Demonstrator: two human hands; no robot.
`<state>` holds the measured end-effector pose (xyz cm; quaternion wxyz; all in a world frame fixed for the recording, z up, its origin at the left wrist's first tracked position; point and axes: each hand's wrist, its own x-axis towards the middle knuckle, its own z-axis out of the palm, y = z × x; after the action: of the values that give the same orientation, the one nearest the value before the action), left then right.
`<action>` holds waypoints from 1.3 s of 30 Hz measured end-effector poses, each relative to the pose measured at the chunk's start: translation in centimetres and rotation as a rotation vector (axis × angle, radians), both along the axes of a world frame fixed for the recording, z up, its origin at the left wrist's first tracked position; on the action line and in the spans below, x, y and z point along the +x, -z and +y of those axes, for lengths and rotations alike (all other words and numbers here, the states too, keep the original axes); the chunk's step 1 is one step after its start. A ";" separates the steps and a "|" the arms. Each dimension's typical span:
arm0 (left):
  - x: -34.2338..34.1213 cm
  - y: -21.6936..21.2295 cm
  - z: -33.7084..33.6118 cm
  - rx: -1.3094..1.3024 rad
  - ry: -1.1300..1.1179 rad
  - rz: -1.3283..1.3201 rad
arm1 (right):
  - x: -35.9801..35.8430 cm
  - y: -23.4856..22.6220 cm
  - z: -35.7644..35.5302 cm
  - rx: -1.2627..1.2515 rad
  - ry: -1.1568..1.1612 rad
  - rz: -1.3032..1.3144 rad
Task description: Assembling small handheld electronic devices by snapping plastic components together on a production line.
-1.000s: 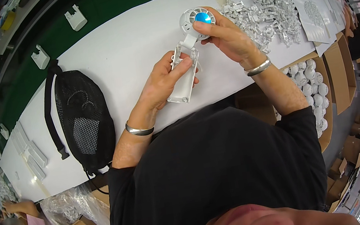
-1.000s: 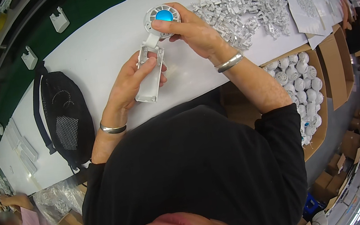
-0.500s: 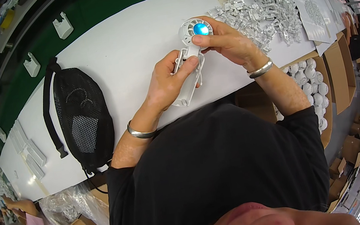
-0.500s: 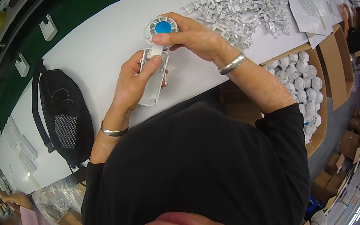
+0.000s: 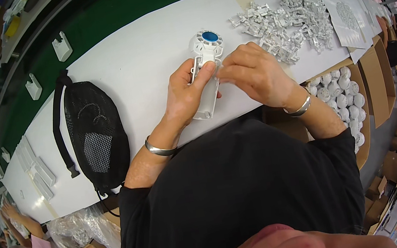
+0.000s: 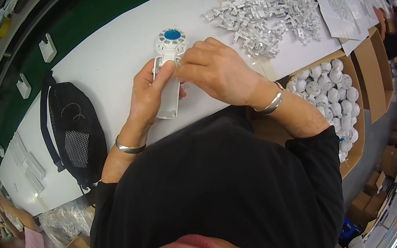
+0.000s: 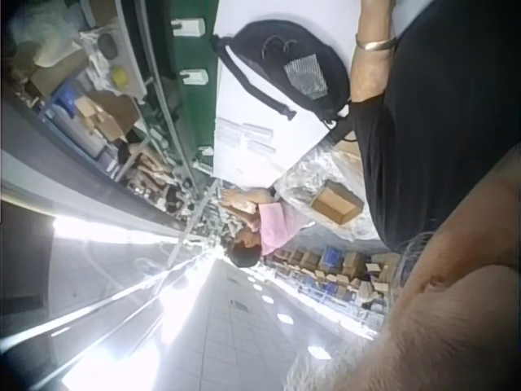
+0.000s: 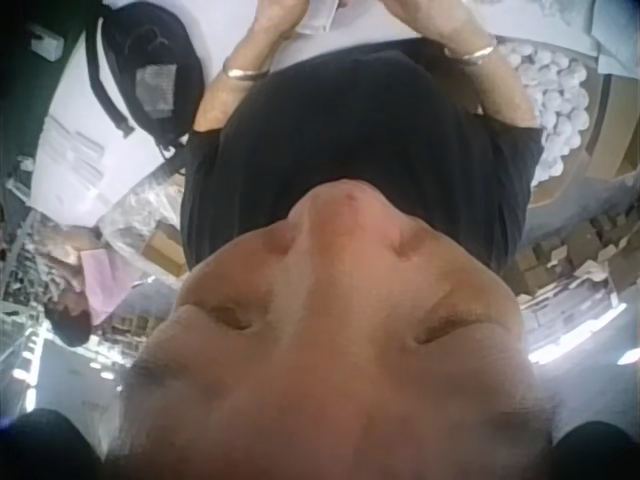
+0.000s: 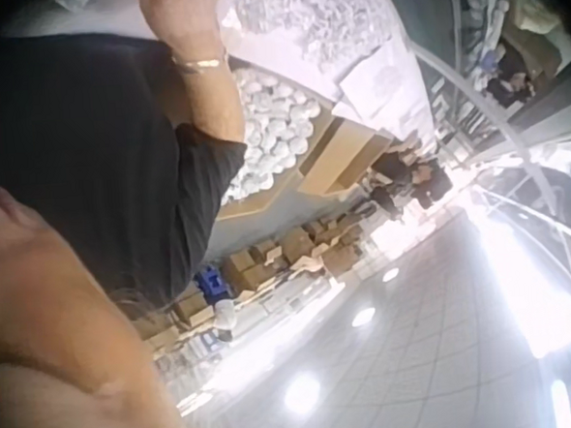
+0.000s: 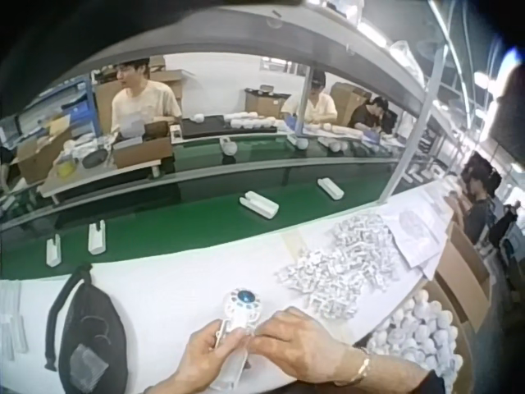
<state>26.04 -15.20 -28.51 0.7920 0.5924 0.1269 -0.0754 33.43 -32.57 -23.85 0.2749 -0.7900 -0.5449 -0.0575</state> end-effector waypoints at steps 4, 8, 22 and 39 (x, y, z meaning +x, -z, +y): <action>-0.2 -0.6 -0.2 0.019 0.050 0.004 | 1.3 0.8 -0.3 0.078 0.082 0.076; 0.0 -0.8 -0.2 0.043 0.069 0.014 | 2.4 1.1 -0.2 0.122 0.193 0.190; -0.5 2.0 -0.9 0.248 0.068 -0.230 | 0.8 0.0 2.6 -0.057 -0.099 -0.123; 0.0 0.3 0.3 -0.104 0.034 0.089 | 7.0 2.3 1.5 0.202 0.047 0.595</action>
<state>26.00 -14.90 -28.76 0.8139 0.5487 0.1477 -0.1215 40.45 -31.04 -26.19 0.4981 -0.7531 -0.4138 0.1159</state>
